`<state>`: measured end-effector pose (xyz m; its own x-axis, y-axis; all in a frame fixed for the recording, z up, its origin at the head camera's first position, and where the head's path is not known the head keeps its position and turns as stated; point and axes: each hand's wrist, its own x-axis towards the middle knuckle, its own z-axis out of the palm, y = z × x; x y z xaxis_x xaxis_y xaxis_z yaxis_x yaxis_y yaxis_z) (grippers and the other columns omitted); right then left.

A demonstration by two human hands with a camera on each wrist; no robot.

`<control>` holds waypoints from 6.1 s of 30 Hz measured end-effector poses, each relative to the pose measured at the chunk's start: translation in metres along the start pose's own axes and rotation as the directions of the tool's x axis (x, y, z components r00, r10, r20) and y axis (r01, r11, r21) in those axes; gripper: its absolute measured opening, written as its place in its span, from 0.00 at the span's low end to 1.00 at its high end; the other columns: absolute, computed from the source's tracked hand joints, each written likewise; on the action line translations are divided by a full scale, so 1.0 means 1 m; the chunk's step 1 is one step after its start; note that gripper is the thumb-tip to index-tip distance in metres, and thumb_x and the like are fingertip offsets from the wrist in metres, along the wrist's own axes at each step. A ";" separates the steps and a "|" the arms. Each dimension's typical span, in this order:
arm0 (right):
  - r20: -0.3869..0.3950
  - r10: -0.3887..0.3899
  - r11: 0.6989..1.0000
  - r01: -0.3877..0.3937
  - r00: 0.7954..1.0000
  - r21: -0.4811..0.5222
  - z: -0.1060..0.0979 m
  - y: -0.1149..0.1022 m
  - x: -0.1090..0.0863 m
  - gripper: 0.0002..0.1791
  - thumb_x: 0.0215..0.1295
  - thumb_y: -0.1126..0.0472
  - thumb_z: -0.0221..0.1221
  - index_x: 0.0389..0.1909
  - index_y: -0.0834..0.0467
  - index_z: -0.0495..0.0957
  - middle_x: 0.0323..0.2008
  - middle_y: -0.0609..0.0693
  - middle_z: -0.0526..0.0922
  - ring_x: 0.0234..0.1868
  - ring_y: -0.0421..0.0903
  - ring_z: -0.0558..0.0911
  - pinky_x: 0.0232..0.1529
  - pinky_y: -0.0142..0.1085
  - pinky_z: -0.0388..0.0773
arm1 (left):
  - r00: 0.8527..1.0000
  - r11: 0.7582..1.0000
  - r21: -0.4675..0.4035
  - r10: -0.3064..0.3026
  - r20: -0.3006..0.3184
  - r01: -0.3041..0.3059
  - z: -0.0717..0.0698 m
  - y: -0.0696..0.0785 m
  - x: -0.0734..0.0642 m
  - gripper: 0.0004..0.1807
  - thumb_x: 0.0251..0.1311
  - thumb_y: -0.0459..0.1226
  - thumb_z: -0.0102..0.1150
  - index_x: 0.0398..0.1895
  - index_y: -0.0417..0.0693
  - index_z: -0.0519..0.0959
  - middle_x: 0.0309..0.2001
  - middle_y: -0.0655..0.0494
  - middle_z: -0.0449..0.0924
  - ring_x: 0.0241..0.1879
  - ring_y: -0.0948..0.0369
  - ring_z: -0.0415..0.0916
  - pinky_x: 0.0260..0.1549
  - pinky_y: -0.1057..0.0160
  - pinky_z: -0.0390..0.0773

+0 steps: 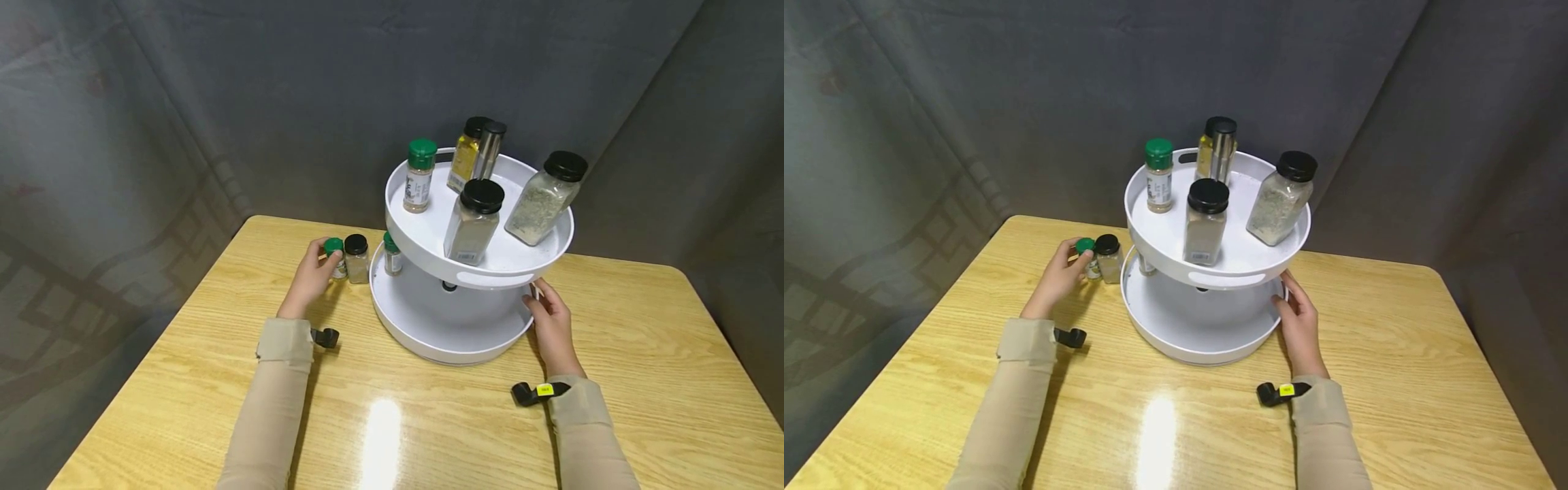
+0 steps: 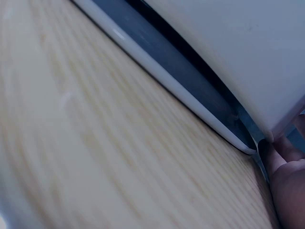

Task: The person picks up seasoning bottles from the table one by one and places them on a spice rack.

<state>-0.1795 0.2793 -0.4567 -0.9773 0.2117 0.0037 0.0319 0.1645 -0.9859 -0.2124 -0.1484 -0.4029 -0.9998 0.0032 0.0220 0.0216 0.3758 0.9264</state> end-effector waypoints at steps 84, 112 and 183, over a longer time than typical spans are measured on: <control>-0.036 -0.031 0.999 0.032 0.999 0.037 0.002 0.000 0.001 0.26 0.76 0.62 0.52 0.73 0.46 0.70 0.76 0.42 0.64 0.77 0.48 0.60 0.65 0.24 0.66 | 0.929 0.920 0.178 0.365 -0.066 -0.349 0.044 0.074 -0.031 0.23 0.71 0.43 0.60 0.61 0.38 0.72 0.51 0.44 0.81 0.52 0.52 0.81 0.50 0.57 0.83; -0.036 -0.040 0.997 0.043 0.999 0.067 0.002 0.001 0.001 0.26 0.75 0.64 0.52 0.72 0.48 0.72 0.74 0.43 0.66 0.76 0.49 0.61 0.67 0.26 0.66 | 0.950 0.883 0.351 0.279 0.139 -0.311 0.060 0.062 -0.026 0.20 0.66 0.39 0.64 0.56 0.36 0.74 0.48 0.43 0.83 0.46 0.50 0.82 0.47 0.56 0.84; -0.034 -0.032 0.999 0.032 0.999 0.022 0.002 -0.001 0.002 0.26 0.76 0.63 0.52 0.73 0.48 0.70 0.74 0.45 0.66 0.74 0.47 0.63 0.61 0.21 0.69 | 0.970 0.858 0.455 0.235 0.066 -0.239 0.018 0.054 -0.020 0.23 0.64 0.35 0.67 0.60 0.37 0.75 0.53 0.41 0.81 0.54 0.44 0.79 0.56 0.47 0.77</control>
<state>-0.1817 0.2772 -0.4563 -0.9702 0.2390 0.0407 -0.0046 0.1497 -0.9887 -0.1908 -0.1118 -0.3598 -0.9647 0.1530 0.2143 0.2553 0.7429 0.6188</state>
